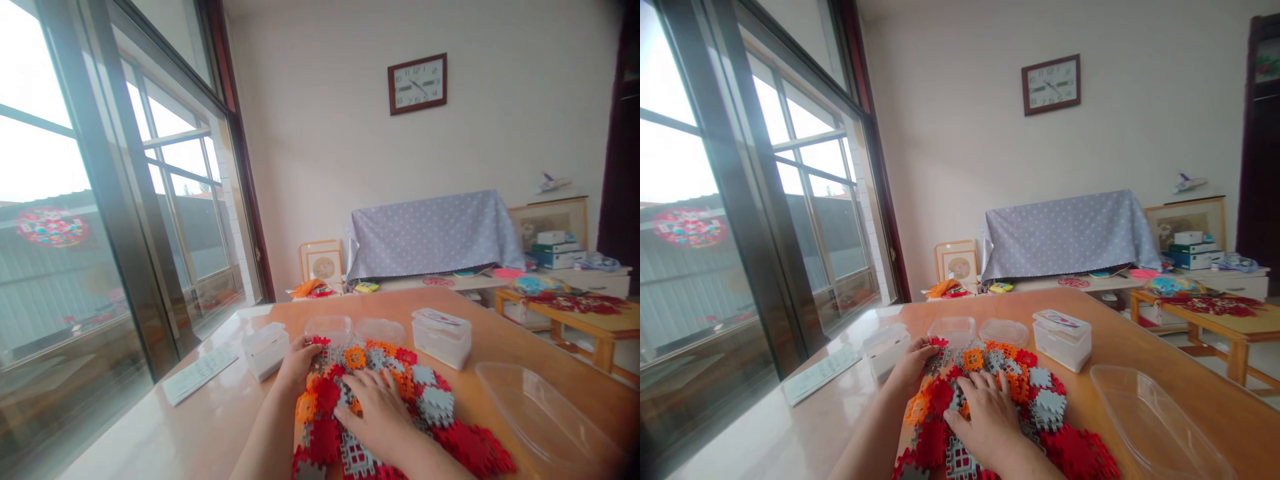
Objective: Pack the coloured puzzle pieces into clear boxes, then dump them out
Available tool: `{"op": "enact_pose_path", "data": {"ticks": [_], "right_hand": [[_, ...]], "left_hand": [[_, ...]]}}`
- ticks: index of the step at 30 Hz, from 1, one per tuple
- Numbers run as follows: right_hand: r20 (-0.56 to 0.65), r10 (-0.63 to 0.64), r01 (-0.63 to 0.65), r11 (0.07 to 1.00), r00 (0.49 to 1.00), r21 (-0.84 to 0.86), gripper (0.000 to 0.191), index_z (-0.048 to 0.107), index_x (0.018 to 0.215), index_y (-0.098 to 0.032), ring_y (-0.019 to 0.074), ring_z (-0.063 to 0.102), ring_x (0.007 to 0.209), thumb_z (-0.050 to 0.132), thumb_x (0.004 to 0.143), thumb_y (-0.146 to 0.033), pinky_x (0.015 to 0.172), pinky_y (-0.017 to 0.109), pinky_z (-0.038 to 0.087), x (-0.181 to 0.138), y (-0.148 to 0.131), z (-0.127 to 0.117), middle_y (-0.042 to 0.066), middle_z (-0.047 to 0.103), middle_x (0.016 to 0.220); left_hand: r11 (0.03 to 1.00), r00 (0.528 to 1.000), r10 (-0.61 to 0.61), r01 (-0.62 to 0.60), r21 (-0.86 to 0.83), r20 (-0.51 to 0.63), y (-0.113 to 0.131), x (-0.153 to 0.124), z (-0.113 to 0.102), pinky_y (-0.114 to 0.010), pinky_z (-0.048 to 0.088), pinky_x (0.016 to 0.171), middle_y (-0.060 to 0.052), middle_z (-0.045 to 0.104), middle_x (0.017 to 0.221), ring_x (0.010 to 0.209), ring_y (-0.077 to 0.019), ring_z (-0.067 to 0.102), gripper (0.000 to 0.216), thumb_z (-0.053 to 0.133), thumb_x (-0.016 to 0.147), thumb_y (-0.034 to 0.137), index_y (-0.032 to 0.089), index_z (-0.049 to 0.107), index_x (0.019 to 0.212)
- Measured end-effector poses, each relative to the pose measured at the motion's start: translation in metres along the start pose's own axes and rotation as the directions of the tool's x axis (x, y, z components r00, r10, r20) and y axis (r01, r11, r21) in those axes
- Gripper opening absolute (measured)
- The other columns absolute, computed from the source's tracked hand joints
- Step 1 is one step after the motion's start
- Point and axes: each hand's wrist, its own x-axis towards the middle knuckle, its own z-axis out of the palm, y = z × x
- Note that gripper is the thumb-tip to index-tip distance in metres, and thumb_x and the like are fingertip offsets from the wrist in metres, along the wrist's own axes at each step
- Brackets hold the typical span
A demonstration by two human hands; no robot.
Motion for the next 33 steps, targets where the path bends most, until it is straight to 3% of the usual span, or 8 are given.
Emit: {"op": "enact_pose_path", "data": {"ticks": [6, 9, 12, 16, 19, 21, 28, 33], "right_hand": [[-0.250, -0.041, 0.067, 0.993, 0.967, 0.094, 0.031, 0.070, 0.108, -0.024, 0.0279, 0.060, 0.111, 0.051, 0.095, -0.045, 0.113, 0.050, 0.027, 0.006, 0.003, -0.004, 0.008, 0.071, 0.111], [-0.375, -0.016, 0.076, 0.986, 0.927, 0.146, 0.033, 0.069, 0.093, -0.022, 0.0236, 0.063, 0.095, 0.041, 0.099, -0.038, 0.098, 0.039, 0.040, 0.010, 0.012, -0.010, 0.007, 0.072, 0.093], [-0.457, 0.086, 0.022, 0.974, 0.885, 0.226, 0.036, 0.068, 0.093, -0.022, 0.0229, 0.063, 0.092, 0.037, 0.101, -0.039, 0.087, 0.034, 0.044, 0.014, 0.027, -0.016, 0.007, 0.072, 0.092], [-0.464, 0.265, -0.116, 0.939, 0.845, 0.325, 0.037, 0.068, 0.095, -0.024, 0.0235, 0.065, 0.094, 0.036, 0.100, -0.044, 0.084, 0.032, 0.045, 0.020, 0.049, -0.021, 0.006, 0.073, 0.095], [-0.421, 0.324, -0.193, 0.926, 0.847, 0.325, 0.040, 0.068, 0.098, -0.025, 0.0238, 0.066, 0.095, 0.035, 0.099, -0.046, 0.084, 0.032, 0.045, 0.023, 0.062, -0.022, 0.006, 0.074, 0.096], [-0.379, 0.322, -0.221, 0.932, 0.868, 0.287, 0.039, 0.069, 0.101, -0.025, 0.0237, 0.066, 0.098, 0.036, 0.098, -0.045, 0.085, 0.032, 0.045, 0.024, 0.066, -0.020, 0.006, 0.075, 0.099], [-0.206, 0.285, -0.277, 0.958, 0.936, 0.069, 0.026, 0.072, 0.090, -0.027, 0.0224, 0.067, 0.090, 0.049, 0.090, -0.037, 0.077, 0.030, 0.044, 0.019, 0.060, -0.015, 0.004, 0.076, 0.093], [-0.267, 0.289, -0.232, 0.947, 0.919, 0.224, 0.029, 0.073, 0.098, -0.027, 0.0219, 0.068, 0.096, 0.048, 0.090, -0.040, 0.083, 0.029, 0.046, 0.019, 0.063, -0.018, 0.003, 0.076, 0.099]], "left_hand": [[0.995, 0.991, 0.072, -0.064, -0.073, 0.113, 0.016, -0.013, 0.016, -0.024, 0.050, 0.064, -0.003, 0.073, 0.080, 0.065, -0.0137, 0.066, 0.047, 0.083, 0.067, 0.037, 0.016, 0.066, 0.106], [0.997, 0.989, 0.041, -0.049, 0.056, 0.144, 0.015, -0.016, 0.025, -0.029, 0.052, 0.066, -0.006, 0.075, 0.084, 0.067, -0.0172, 0.068, 0.059, 0.079, 0.072, 0.048, 0.015, 0.066, 0.119], [0.937, 0.982, 0.152, -0.181, 0.299, 0.116, 0.012, -0.018, 0.033, -0.038, 0.053, 0.087, -0.012, 0.076, 0.105, 0.094, -0.0255, 0.070, 0.056, 0.072, 0.078, 0.053, 0.015, 0.070, 0.118], [0.669, 0.911, 0.281, -0.412, 0.618, 0.304, 0.009, -0.038, 0.044, -0.046, 0.040, 0.111, -0.012, 0.066, 0.133, 0.128, -0.0313, 0.056, 0.056, 0.061, 0.087, 0.058, 0.021, 0.067, 0.129], [0.393, 0.822, 0.165, -0.562, 0.728, 0.545, 0.005, -0.062, 0.053, -0.058, 0.023, 0.119, -0.006, 0.056, 0.146, 0.142, -0.0378, 0.037, 0.068, 0.067, 0.077, 0.066, 0.035, 0.060, 0.138], [0.286, 0.791, 0.068, -0.600, 0.747, 0.608, 0.001, -0.074, 0.056, -0.064, 0.015, 0.119, -0.004, 0.053, 0.148, 0.144, -0.0408, 0.032, 0.076, 0.073, 0.069, 0.070, 0.039, 0.058, 0.137], [0.082, 0.856, 0.031, -0.517, 0.852, 0.516, 0.005, -0.074, 0.031, -0.055, 0.028, 0.114, -0.005, 0.066, 0.122, 0.122, -0.0321, 0.053, 0.044, 0.069, 0.076, 0.052, 0.034, 0.068, 0.116], [0.032, 0.903, 0.081, -0.425, 0.905, 0.421, 0.011, -0.080, 0.015, -0.059, 0.020, 0.116, -0.007, 0.066, 0.121, 0.123, -0.0317, 0.051, 0.028, 0.059, 0.084, 0.042, 0.030, 0.068, 0.108]]}}
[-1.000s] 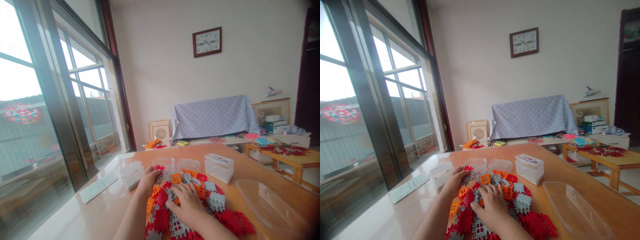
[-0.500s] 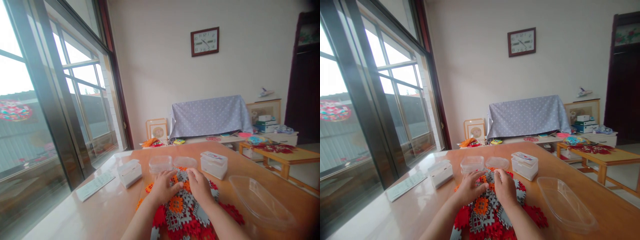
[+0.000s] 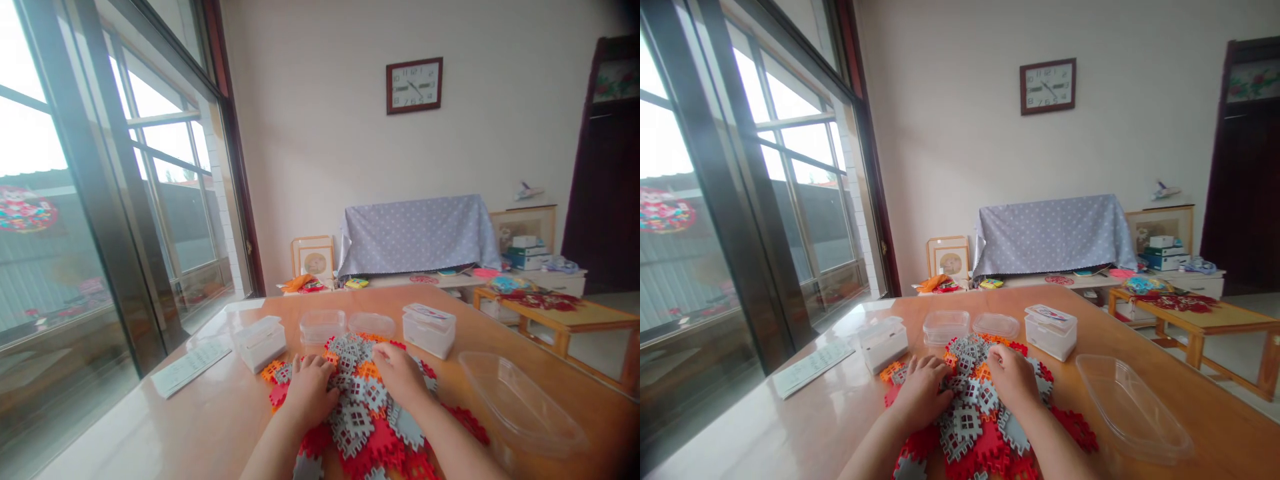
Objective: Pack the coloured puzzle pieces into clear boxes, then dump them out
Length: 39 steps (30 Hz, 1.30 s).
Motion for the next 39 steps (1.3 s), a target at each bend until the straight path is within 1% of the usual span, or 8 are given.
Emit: {"op": "enact_pose_path", "data": {"ticks": [4, 8, 11, 15, 20, 27, 35, 39], "right_hand": [[-0.033, 0.050, -0.044, 0.986, 0.998, 0.159, 0.036, 0.072, 0.108, -0.025, 0.0235, 0.068, 0.103, 0.050, 0.088, -0.045, 0.087, 0.031, 0.048, 0.015, -0.004, -0.004, 0.006, 0.075, 0.109], [0.057, 0.057, -0.068, 0.978, 0.997, 0.199, 0.036, 0.073, 0.103, -0.024, 0.0228, 0.069, 0.097, 0.054, 0.085, -0.048, 0.082, 0.030, 0.049, 0.047, -0.018, 0.001, 0.005, 0.076, 0.103], [0.086, 0.085, -0.088, 0.996, 0.993, 0.029, 0.036, 0.073, 0.090, -0.023, 0.0215, 0.067, 0.083, 0.056, 0.084, -0.053, 0.071, 0.029, 0.045, 0.076, -0.019, 0.008, 0.003, 0.075, 0.086], [0.132, 0.179, -0.147, 0.964, 0.975, -0.223, 0.043, 0.065, 0.062, -0.022, 0.0209, 0.061, 0.062, 0.053, 0.086, -0.055, 0.061, 0.031, 0.039, 0.099, 0.002, 0.015, 0.004, 0.062, 0.055], [0.149, 0.210, -0.163, 0.947, 0.966, -0.278, 0.039, 0.061, 0.056, -0.023, 0.0213, 0.059, 0.058, 0.056, 0.085, -0.049, 0.061, 0.032, 0.039, 0.104, 0.029, 0.021, 0.003, 0.054, 0.048], [0.175, 0.224, -0.168, 0.943, 0.959, -0.288, 0.041, 0.056, 0.052, -0.023, 0.0210, 0.057, 0.057, 0.056, 0.084, -0.049, 0.064, 0.032, 0.041, 0.115, 0.042, 0.030, 0.000, 0.046, 0.044], [0.223, 0.205, -0.169, 0.971, 0.953, -0.171, 0.042, 0.058, 0.054, -0.023, 0.0216, 0.058, 0.061, 0.058, 0.082, -0.053, 0.064, 0.032, 0.042, 0.121, 0.039, 0.043, 0.001, 0.054, 0.050], [0.276, 0.222, -0.191, 0.972, 0.935, -0.136, 0.052, 0.060, 0.054, -0.022, 0.0218, 0.059, 0.060, 0.049, 0.086, -0.061, 0.062, 0.032, 0.042, 0.123, 0.038, 0.047, 0.004, 0.058, 0.053]], "left_hand": [[0.992, 0.997, 0.020, -0.029, -0.122, -0.071, 0.009, -0.008, 0.002, -0.057, 0.015, 0.118, -0.007, 0.061, 0.134, 0.131, -0.0328, 0.045, 0.043, 0.055, 0.087, 0.053, 0.032, 0.063, 0.124], [0.974, 0.997, 0.065, -0.074, -0.213, -0.049, 0.016, -0.010, 0.007, -0.058, 0.016, 0.118, -0.009, 0.057, 0.139, 0.133, -0.0364, 0.042, 0.062, 0.062, 0.078, 0.068, 0.031, 0.061, 0.128], [0.971, 0.999, 0.051, -0.047, -0.233, 0.010, 0.016, -0.009, 0.012, -0.060, 0.016, 0.117, -0.011, 0.060, 0.132, 0.131, -0.0377, 0.044, 0.060, 0.058, 0.079, 0.070, 0.030, 0.064, 0.123], [0.970, 0.999, 0.046, -0.041, -0.242, 0.012, 0.011, -0.007, 0.016, -0.060, 0.020, 0.116, -0.011, 0.062, 0.125, 0.126, -0.0370, 0.048, 0.056, 0.056, 0.081, 0.069, 0.029, 0.065, 0.118], [0.971, 0.999, 0.039, -0.038, -0.238, 0.000, 0.009, -0.005, 0.019, -0.058, 0.021, 0.115, -0.011, 0.061, 0.124, 0.125, -0.0369, 0.048, 0.055, 0.056, 0.080, 0.070, 0.027, 0.066, 0.111], [0.971, 1.000, 0.023, -0.023, -0.239, -0.003, 0.009, -0.003, 0.025, -0.058, 0.019, 0.116, -0.012, 0.062, 0.124, 0.126, -0.0379, 0.048, 0.053, 0.058, 0.079, 0.068, 0.027, 0.066, 0.112], [0.970, 1.000, 0.015, -0.010, -0.244, 0.019, 0.010, -0.004, 0.022, -0.057, 0.022, 0.115, -0.012, 0.061, 0.126, 0.125, -0.0380, 0.047, 0.053, 0.057, 0.078, 0.067, 0.027, 0.066, 0.112], [0.973, 1.000, 0.011, -0.008, -0.232, 0.013, 0.010, -0.003, 0.023, -0.056, 0.022, 0.114, -0.012, 0.062, 0.123, 0.123, -0.0376, 0.049, 0.053, 0.056, 0.079, 0.067, 0.027, 0.066, 0.111]]}}
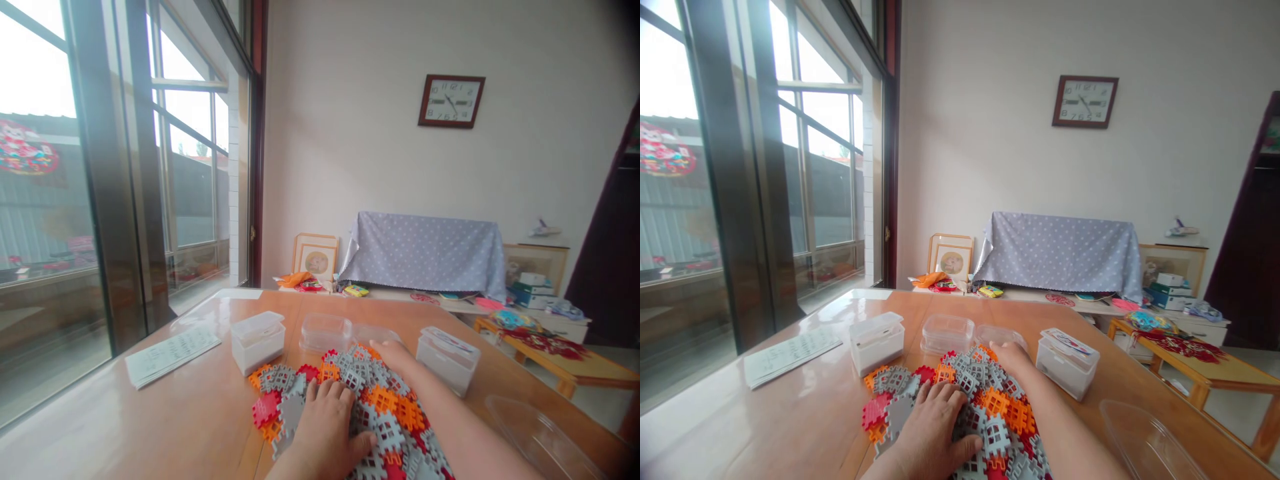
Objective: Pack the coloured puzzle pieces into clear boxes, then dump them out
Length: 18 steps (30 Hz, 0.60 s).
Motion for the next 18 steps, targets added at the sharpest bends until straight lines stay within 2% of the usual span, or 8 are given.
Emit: {"op": "enact_pose_path", "data": {"ticks": [4, 10, 12, 16, 18], "right_hand": [[0.046, -0.011, 0.010, 1.000, 0.999, 0.019, 0.057, 0.062, 0.055, -0.021, 0.0217, 0.060, 0.060, 0.045, 0.086, -0.066, 0.060, 0.031, 0.041, 0.002, -0.002, 0.002, 0.005, 0.060, 0.055], [0.008, -0.066, 0.065, 0.997, 0.998, 0.045, 0.051, 0.052, 0.053, -0.022, 0.0206, 0.057, 0.061, 0.050, 0.084, -0.063, 0.058, 0.029, 0.038, 0.001, -0.012, 0.009, 0.002, 0.055, 0.052], [0.052, -0.063, 0.059, 0.996, 0.997, 0.073, 0.054, 0.051, 0.052, -0.022, 0.0199, 0.055, 0.057, 0.049, 0.084, -0.066, 0.055, 0.029, 0.038, 0.000, -0.015, 0.010, 0.002, 0.054, 0.050], [0.211, -0.060, 0.027, 0.988, 0.976, 0.155, 0.057, 0.052, 0.054, -0.021, 0.0162, 0.050, 0.051, 0.051, 0.081, -0.071, 0.052, 0.028, 0.036, 0.000, -0.015, 0.011, 0.000, 0.053, 0.051], [0.211, -0.067, 0.033, 0.987, 0.975, 0.160, 0.057, 0.051, 0.056, -0.021, 0.0146, 0.047, 0.051, 0.051, 0.081, -0.072, 0.053, 0.027, 0.035, 0.003, -0.014, 0.013, -0.001, 0.051, 0.052]], "left_hand": [[1.000, 1.000, 0.007, -0.007, 0.006, -0.006, -0.002, 0.001, 0.003, -0.057, 0.024, 0.113, -0.012, 0.062, 0.123, 0.123, -0.0379, 0.049, 0.053, 0.056, 0.079, 0.069, 0.026, 0.066, 0.110], [1.000, 1.000, -0.001, 0.002, 0.009, -0.013, -0.001, 0.001, 0.003, -0.057, 0.023, 0.114, -0.012, 0.062, 0.123, 0.122, -0.0376, 0.049, 0.054, 0.057, 0.079, 0.070, 0.027, 0.066, 0.110], [1.000, 1.000, -0.007, 0.007, 0.008, 0.001, -0.001, 0.001, 0.001, -0.057, 0.022, 0.114, -0.012, 0.063, 0.123, 0.123, -0.0380, 0.049, 0.056, 0.056, 0.078, 0.071, 0.027, 0.066, 0.111], [1.000, 1.000, 0.003, -0.003, -0.003, 0.001, 0.000, 0.001, -0.001, -0.058, 0.023, 0.113, -0.013, 0.063, 0.121, 0.122, -0.0386, 0.049, 0.061, 0.055, 0.076, 0.076, 0.026, 0.067, 0.111], [1.000, 1.000, 0.011, -0.011, -0.013, -0.008, 0.000, 0.001, -0.001, -0.058, 0.024, 0.113, -0.013, 0.064, 0.119, 0.121, -0.0385, 0.050, 0.062, 0.055, 0.076, 0.077, 0.026, 0.067, 0.110]]}}
